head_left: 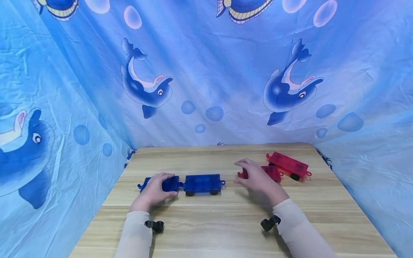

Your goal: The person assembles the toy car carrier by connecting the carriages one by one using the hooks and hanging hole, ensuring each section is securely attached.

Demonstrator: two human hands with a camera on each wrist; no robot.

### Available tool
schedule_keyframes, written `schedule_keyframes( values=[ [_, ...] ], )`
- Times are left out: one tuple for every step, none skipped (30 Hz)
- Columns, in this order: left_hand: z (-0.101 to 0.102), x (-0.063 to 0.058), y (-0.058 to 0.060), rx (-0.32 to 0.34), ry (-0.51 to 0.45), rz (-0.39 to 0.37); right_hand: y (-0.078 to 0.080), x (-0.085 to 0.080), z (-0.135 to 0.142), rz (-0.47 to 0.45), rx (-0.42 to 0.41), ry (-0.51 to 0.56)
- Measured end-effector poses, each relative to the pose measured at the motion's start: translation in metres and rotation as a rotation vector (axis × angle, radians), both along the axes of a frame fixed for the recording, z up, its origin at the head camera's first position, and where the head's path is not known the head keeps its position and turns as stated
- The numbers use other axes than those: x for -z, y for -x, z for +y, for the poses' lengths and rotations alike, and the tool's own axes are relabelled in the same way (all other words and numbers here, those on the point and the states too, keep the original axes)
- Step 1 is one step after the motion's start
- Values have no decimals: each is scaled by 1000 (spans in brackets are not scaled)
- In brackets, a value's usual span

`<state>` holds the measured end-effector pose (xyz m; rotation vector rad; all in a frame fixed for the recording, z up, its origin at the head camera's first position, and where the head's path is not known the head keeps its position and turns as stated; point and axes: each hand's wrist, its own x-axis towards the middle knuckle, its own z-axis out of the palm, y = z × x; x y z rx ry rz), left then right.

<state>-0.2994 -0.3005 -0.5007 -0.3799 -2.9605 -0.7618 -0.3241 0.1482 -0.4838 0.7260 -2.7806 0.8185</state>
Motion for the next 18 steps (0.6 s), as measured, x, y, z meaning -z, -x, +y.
schedule_keyframes(
  values=[
    [0, -1, 0, 0, -3, -3, 1, -1, 2, 3, 2, 0],
    [-1, -1, 0, 0, -4, -5, 1, -1, 4, 5, 4, 1],
    [-1, -1, -1, 2, -5, -6, 2, -2, 6, 6, 5, 4],
    [-1, -2, -1, 5, -8, -9, 2, -2, 8, 3, 9, 10],
    [-1, -3, -1, 5, -11, -15, 2, -3, 11, -4, 15, 14],
    [-1, -4, -1, 3, -15, -20, 2, -4, 12, -12, 25, 17],
    [-1, -4, 0, 4, -18, -23, 1, -5, 14, -23, 35, 23],
    [0, -5, 0, 6, -25, -24, 1, -5, 16, -30, 43, 33],
    [0, -7, 0, 9, -41, -27, 2, -6, 18, -35, 51, 41],
    [0, -8, 1, 11, -54, -28, 2, -6, 20, -40, 63, 46],
    [0, -10, 2, 16, -69, -24, 2, -6, 22, -42, 73, 46],
    [1, -11, 3, 28, -83, -12, 3, -5, 24, -36, 79, 45],
    [1, -13, 4, 39, -97, 2, 4, -5, 26, -33, 81, 49],
    [2, -15, 5, 50, -114, 16, 5, -5, 28, -29, 84, 48],
    [3, -17, 7, 54, -131, 27, 5, -6, 29, -25, 88, 46],
    [4, -19, 8, 60, -142, 41, 6, -6, 31, -25, 92, 46],
    [6, -20, 9, 65, -154, 57, 7, -6, 33, -24, 96, 42],
    [7, -22, 11, 70, -161, 69, 7, -6, 35, -27, 98, 44]
  ],
)
